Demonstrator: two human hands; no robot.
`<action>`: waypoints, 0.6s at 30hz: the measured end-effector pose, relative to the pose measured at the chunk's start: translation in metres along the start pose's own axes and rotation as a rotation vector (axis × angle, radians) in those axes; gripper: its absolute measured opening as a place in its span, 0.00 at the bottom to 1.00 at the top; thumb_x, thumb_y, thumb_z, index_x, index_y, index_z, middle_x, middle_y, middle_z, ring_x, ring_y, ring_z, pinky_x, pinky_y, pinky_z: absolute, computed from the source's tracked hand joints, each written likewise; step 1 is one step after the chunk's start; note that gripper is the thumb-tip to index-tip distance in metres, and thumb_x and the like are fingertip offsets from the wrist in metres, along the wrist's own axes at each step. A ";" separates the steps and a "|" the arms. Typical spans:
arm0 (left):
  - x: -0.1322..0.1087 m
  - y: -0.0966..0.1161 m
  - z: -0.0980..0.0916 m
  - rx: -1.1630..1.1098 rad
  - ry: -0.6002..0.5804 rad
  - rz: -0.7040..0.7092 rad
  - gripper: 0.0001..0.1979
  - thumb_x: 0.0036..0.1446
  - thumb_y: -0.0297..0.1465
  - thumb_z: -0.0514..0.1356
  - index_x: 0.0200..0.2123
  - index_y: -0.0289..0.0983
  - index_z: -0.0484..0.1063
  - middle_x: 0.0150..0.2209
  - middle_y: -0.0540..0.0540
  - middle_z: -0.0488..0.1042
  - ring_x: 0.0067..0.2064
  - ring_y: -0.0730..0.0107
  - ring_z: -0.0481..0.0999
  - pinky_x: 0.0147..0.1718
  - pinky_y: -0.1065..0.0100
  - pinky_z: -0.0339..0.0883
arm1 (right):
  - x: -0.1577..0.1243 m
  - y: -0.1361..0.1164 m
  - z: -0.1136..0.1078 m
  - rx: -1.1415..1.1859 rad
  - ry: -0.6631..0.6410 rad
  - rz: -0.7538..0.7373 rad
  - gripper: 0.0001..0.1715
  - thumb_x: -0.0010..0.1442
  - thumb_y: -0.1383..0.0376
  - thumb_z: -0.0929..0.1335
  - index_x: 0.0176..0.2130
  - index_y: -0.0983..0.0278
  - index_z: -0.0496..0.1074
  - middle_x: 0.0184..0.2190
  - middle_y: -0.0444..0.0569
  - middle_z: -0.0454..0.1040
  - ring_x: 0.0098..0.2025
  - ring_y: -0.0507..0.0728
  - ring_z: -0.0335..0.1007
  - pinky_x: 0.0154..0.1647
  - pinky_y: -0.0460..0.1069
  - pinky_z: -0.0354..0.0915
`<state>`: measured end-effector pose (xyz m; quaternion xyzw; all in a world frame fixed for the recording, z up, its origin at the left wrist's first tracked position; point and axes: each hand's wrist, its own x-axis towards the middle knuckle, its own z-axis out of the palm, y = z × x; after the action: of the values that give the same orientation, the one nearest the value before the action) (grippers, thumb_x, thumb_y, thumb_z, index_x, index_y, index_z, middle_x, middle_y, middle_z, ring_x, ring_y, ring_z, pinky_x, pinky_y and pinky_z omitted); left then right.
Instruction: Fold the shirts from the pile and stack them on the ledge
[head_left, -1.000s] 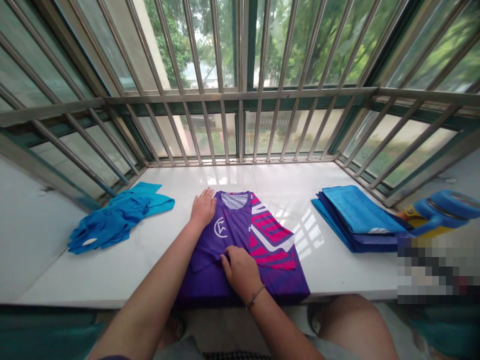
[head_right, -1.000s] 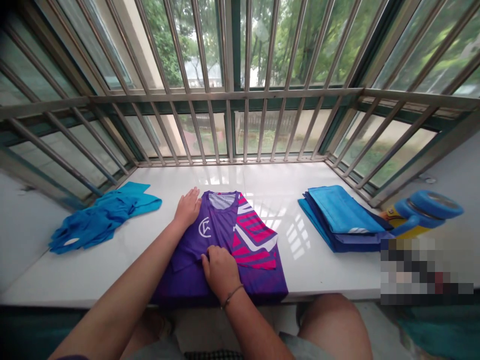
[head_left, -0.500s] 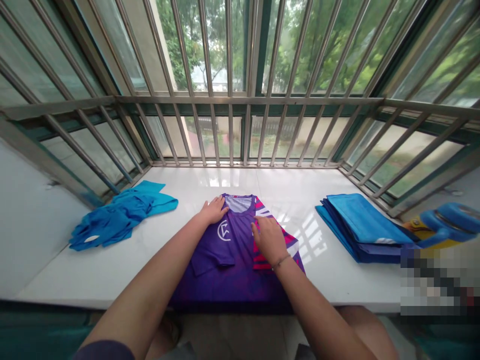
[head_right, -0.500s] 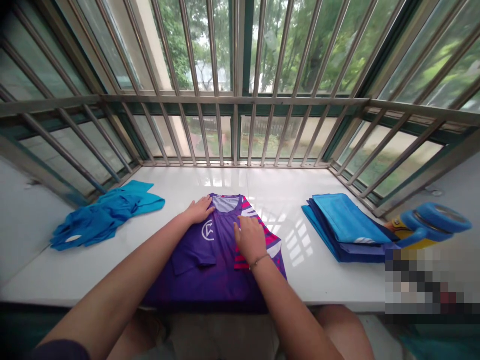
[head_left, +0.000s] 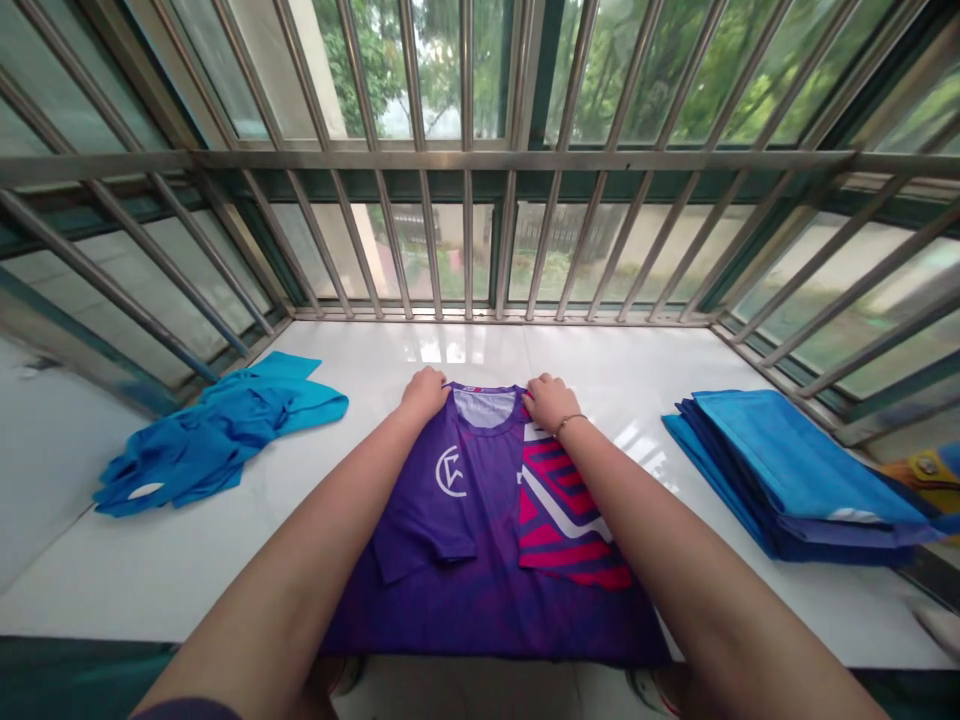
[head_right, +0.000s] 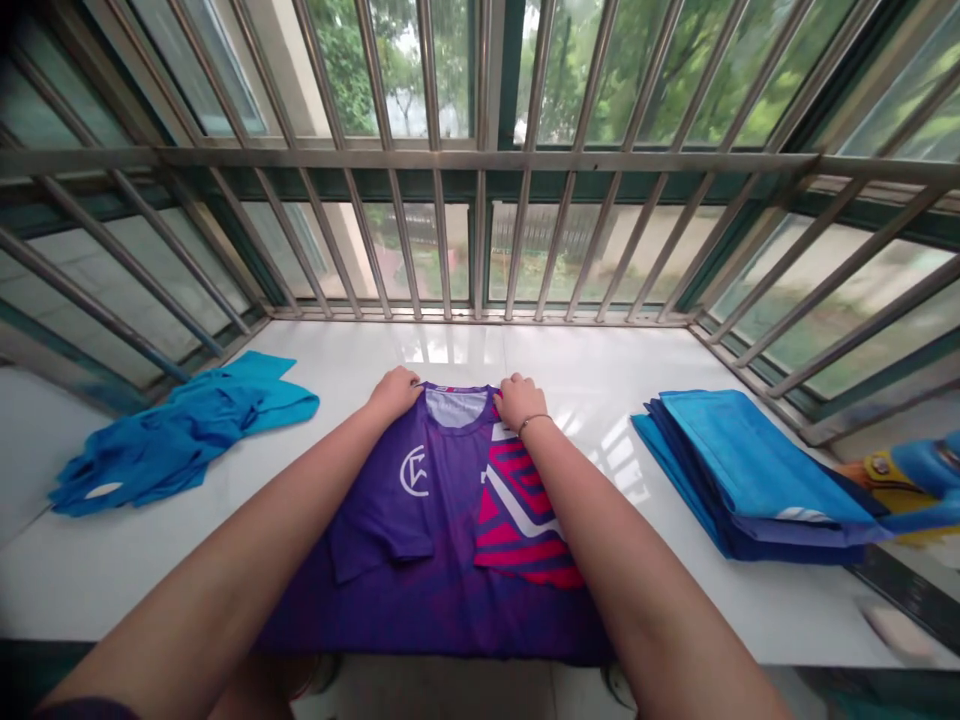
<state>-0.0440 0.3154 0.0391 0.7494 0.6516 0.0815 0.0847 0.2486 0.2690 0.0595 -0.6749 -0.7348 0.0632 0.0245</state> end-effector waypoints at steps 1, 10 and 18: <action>0.007 -0.001 -0.001 -0.015 -0.012 -0.011 0.13 0.68 0.35 0.63 0.47 0.37 0.84 0.51 0.35 0.83 0.55 0.51 0.81 0.53 0.61 0.73 | 0.007 -0.001 0.000 0.011 -0.008 0.006 0.21 0.77 0.57 0.64 0.57 0.65 0.79 0.59 0.63 0.78 0.61 0.67 0.73 0.58 0.56 0.67; 0.002 0.002 -0.034 -0.165 0.107 0.003 0.08 0.68 0.33 0.61 0.42 0.38 0.81 0.45 0.42 0.85 0.46 0.60 0.82 0.47 0.66 0.72 | 0.014 -0.002 -0.030 0.107 0.106 0.010 0.15 0.76 0.63 0.64 0.52 0.65 0.79 0.52 0.59 0.80 0.52 0.61 0.75 0.53 0.51 0.66; -0.142 0.005 -0.065 -0.386 0.297 0.311 0.09 0.71 0.37 0.59 0.43 0.42 0.79 0.41 0.46 0.82 0.44 0.61 0.80 0.50 0.61 0.75 | -0.122 0.015 -0.060 0.353 0.410 -0.305 0.14 0.75 0.59 0.64 0.47 0.60 0.78 0.44 0.55 0.78 0.50 0.64 0.74 0.56 0.57 0.69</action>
<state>-0.0736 0.1751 0.1014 0.7902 0.5066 0.3246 0.1160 0.2820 0.1522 0.1234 -0.5408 -0.7850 0.0479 0.2984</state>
